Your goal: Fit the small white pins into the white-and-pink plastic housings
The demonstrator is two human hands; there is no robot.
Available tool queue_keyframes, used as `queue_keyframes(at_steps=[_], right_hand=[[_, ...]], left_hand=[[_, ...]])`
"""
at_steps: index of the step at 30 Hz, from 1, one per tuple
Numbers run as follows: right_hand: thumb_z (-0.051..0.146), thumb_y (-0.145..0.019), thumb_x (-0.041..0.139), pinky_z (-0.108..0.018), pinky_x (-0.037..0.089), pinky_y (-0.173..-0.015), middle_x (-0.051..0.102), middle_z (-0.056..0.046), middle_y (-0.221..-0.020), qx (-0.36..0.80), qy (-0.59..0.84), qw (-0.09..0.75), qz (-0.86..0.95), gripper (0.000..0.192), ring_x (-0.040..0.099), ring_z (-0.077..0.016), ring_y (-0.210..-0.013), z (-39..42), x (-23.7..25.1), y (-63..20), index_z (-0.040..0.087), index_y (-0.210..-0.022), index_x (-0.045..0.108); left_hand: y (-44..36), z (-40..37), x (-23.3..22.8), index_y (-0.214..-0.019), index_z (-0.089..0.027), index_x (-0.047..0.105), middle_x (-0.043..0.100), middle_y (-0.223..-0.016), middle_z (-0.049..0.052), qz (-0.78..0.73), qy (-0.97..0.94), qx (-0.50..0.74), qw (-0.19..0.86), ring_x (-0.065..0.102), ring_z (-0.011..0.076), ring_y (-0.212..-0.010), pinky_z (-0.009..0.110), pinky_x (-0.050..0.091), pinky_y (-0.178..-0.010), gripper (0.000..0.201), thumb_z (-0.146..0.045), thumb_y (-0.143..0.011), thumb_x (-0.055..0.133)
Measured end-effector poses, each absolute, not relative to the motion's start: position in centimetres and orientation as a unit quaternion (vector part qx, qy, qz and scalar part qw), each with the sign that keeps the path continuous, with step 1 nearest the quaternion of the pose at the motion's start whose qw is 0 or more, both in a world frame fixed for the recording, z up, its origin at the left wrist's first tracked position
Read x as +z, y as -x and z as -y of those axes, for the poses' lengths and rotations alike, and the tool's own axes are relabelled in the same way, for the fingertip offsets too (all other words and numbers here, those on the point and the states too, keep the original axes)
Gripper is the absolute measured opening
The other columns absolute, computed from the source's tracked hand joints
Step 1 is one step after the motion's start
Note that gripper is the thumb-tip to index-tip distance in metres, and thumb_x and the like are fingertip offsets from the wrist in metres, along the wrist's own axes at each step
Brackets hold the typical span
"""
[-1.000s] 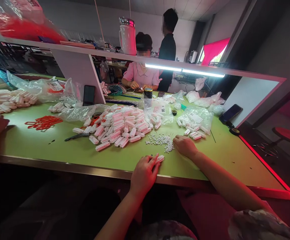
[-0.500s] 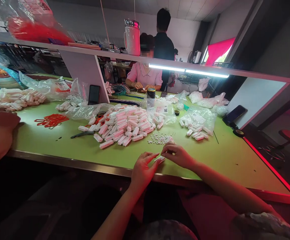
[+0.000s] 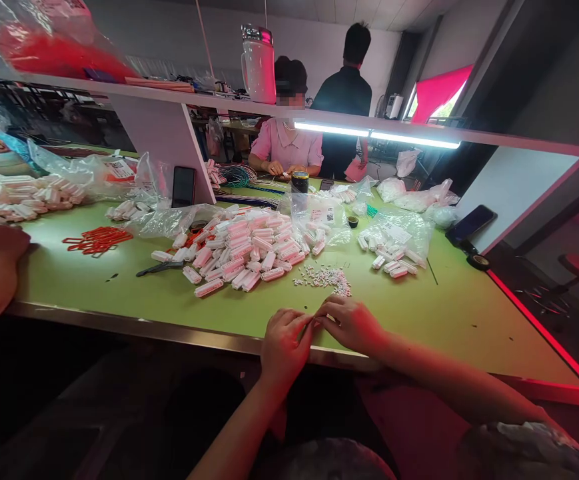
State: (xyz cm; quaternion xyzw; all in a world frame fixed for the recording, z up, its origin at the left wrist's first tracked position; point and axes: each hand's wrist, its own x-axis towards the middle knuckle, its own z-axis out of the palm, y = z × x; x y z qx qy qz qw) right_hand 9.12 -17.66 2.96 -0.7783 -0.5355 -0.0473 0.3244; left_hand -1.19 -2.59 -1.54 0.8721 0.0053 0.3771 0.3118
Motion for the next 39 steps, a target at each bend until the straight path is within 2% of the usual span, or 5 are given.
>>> queue_keyframes(at_steps=[5, 13, 19, 26, 39], right_hand=[[0.023, -0.096, 0.057, -0.027, 0.046, -0.070, 0.071, -0.006, -0.088, -0.080, 0.787, 0.277, 0.546, 0.015, 0.064, -0.0163, -0.076, 17.73, 2.85, -8.83, 0.021, -0.092, 0.072], [0.020, -0.087, 0.065, -0.022, 0.044, -0.059, 0.068, 0.001, -0.071, 0.030, 0.793, 0.427, 0.434, 0.008, 0.058, -0.0116, -0.061, 17.17, 2.84, -9.14, 0.021, -0.081, 0.070], [0.014, -0.089, 0.061, -0.025, 0.046, -0.069, 0.069, -0.003, -0.083, -0.004, 0.797, 0.372, 0.476, 0.011, 0.061, -0.0145, -0.074, 17.32, 2.88, -8.98, 0.020, -0.084, 0.069], [0.027, -0.090, 0.063, -0.024, 0.046, -0.063, 0.070, 0.000, -0.074, 0.073, 0.783, 0.451, 0.422, 0.013, 0.062, -0.0137, -0.068, 17.28, 2.61, -9.44, 0.020, -0.083, 0.071], [0.018, -0.092, 0.060, -0.026, 0.048, -0.071, 0.067, -0.002, -0.081, -0.002, 0.784, 0.401, 0.475, 0.011, 0.062, -0.0151, -0.076, 17.35, 2.69, -9.08, 0.021, -0.084, 0.067]], left_hand=[[1.16, 2.65, -1.55, -0.092, -0.020, 0.074, 0.069, -0.083, 0.005, -0.008, -0.875, 0.378, 0.301, 0.060, 0.0213, -0.083, 0.039, 0.051, -0.080, 0.018, -0.026, -0.096, 0.057], [1.13, 2.78, -1.78, -0.099, -0.020, 0.074, 0.072, -0.089, 0.006, -0.006, -0.864, 0.412, 0.290, 0.063, 0.0214, -0.087, 0.040, 0.053, -0.083, 0.017, -0.025, -0.096, 0.058], [1.22, 2.88, -1.77, -0.095, -0.019, 0.074, 0.072, -0.087, 0.007, -0.006, -0.862, 0.426, 0.275, 0.062, 0.0216, -0.085, 0.040, 0.052, -0.082, 0.015, -0.023, -0.095, 0.059], [1.08, 2.88, -1.96, -0.100, -0.022, 0.073, 0.071, -0.089, 0.006, -0.011, -0.863, 0.432, 0.262, 0.062, 0.0221, -0.086, 0.040, 0.052, -0.081, 0.017, -0.028, -0.096, 0.058], [1.29, 2.82, -1.91, -0.098, -0.021, 0.073, 0.071, -0.089, 0.006, -0.005, -0.875, 0.420, 0.240, 0.061, 0.0219, -0.087, 0.037, 0.049, -0.083, 0.019, -0.027, -0.099, 0.055]])
